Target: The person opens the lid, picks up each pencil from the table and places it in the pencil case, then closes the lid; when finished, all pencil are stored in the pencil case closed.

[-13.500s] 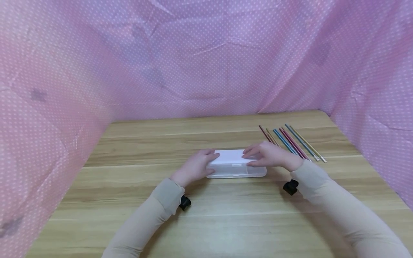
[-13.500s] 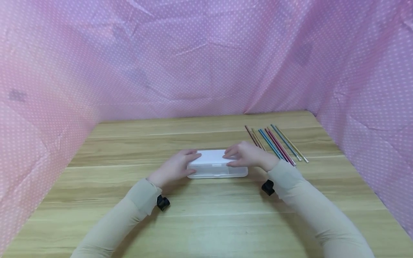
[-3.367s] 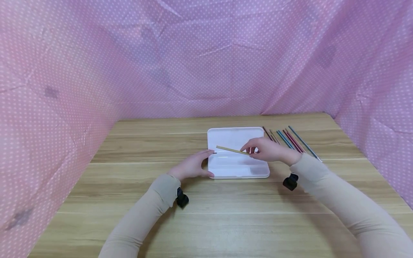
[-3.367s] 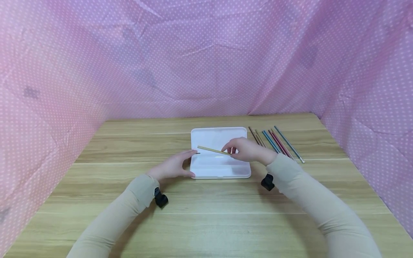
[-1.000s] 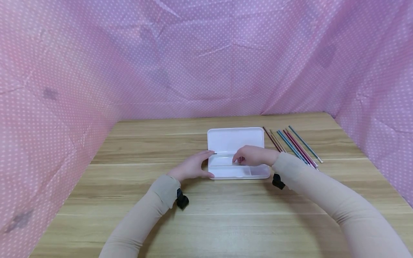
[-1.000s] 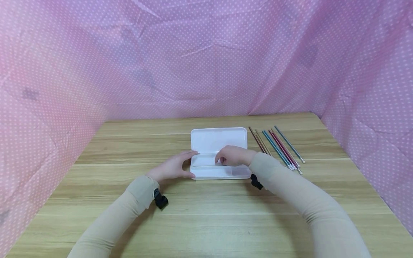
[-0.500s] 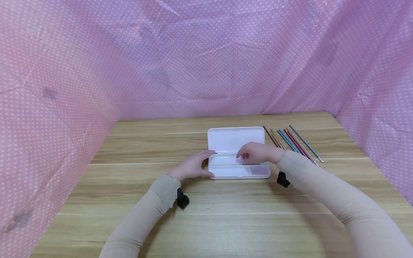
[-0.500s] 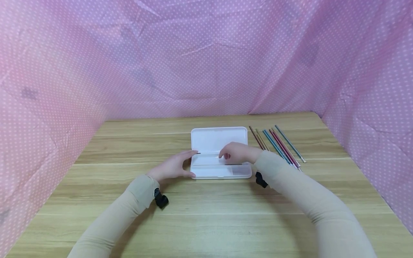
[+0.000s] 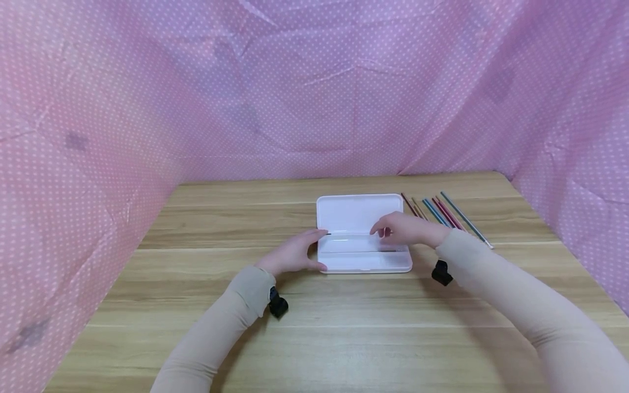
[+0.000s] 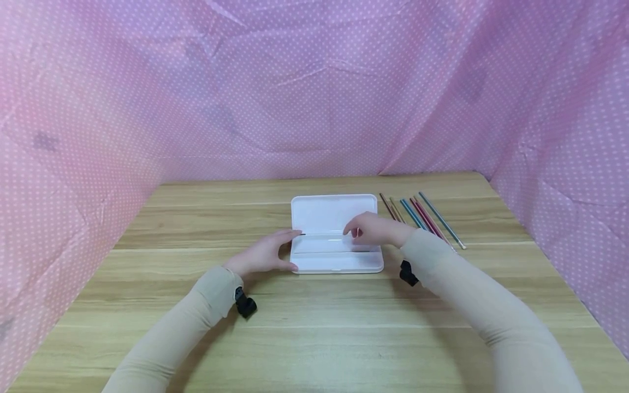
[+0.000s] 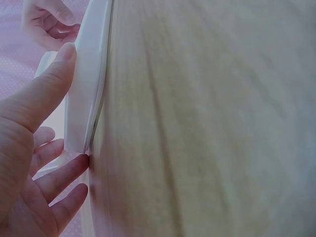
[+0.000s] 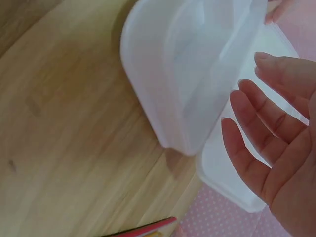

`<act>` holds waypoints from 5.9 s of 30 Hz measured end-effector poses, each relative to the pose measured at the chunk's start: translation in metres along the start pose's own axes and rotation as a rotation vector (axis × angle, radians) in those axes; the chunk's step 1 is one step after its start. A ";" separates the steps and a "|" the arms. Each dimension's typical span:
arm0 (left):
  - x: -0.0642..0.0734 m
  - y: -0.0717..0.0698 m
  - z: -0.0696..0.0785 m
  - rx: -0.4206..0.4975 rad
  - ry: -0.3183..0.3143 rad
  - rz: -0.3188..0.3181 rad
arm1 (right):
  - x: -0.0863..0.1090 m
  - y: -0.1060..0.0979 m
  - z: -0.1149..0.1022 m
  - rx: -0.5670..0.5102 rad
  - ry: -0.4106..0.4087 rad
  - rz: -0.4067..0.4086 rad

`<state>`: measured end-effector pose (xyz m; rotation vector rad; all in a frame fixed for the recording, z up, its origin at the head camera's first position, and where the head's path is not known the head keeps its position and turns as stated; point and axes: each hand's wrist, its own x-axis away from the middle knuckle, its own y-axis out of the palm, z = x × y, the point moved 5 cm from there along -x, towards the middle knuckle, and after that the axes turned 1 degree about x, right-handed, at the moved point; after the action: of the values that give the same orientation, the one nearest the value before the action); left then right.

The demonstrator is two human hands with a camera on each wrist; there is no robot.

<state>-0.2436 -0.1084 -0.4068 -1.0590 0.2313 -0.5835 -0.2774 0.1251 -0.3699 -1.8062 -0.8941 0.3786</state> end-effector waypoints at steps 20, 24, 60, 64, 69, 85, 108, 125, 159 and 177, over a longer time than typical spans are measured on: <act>0.001 0.001 0.001 -0.001 0.015 0.005 | 0.057 -0.027 0.049 0.026 0.068 0.193; 0.002 0.000 0.002 0.001 0.017 0.016 | 0.067 -0.033 0.057 0.028 0.112 0.207; 0.000 0.000 0.000 0.012 -0.002 -0.002 | 0.137 -0.043 0.170 -0.127 0.458 0.277; 0.001 0.001 0.000 0.014 0.005 -0.002 | 0.139 -0.039 0.177 -0.126 0.469 0.285; 0.001 0.000 0.000 0.017 -0.003 -0.001 | 0.140 -0.038 0.183 -0.116 0.476 0.312; 0.000 0.001 -0.002 0.013 -0.016 -0.004 | 0.132 -0.030 0.184 -0.148 0.489 0.271; -0.001 -0.001 0.001 0.002 -0.016 -0.007 | 0.124 -0.029 0.182 -0.097 0.437 0.265; 0.001 0.000 0.002 0.005 -0.011 -0.006 | 0.131 -0.032 0.182 -0.107 0.477 0.284; 0.001 -0.001 0.000 0.015 -0.021 -0.004 | 0.111 -0.059 0.111 -0.069 0.348 0.318; 0.002 0.000 0.000 0.007 -0.021 0.001 | 0.090 -0.064 0.057 -0.029 0.178 0.350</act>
<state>-0.2416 -0.1093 -0.4064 -1.0579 0.2117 -0.5718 -0.2775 0.2399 -0.3225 -1.9912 -0.4609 0.4187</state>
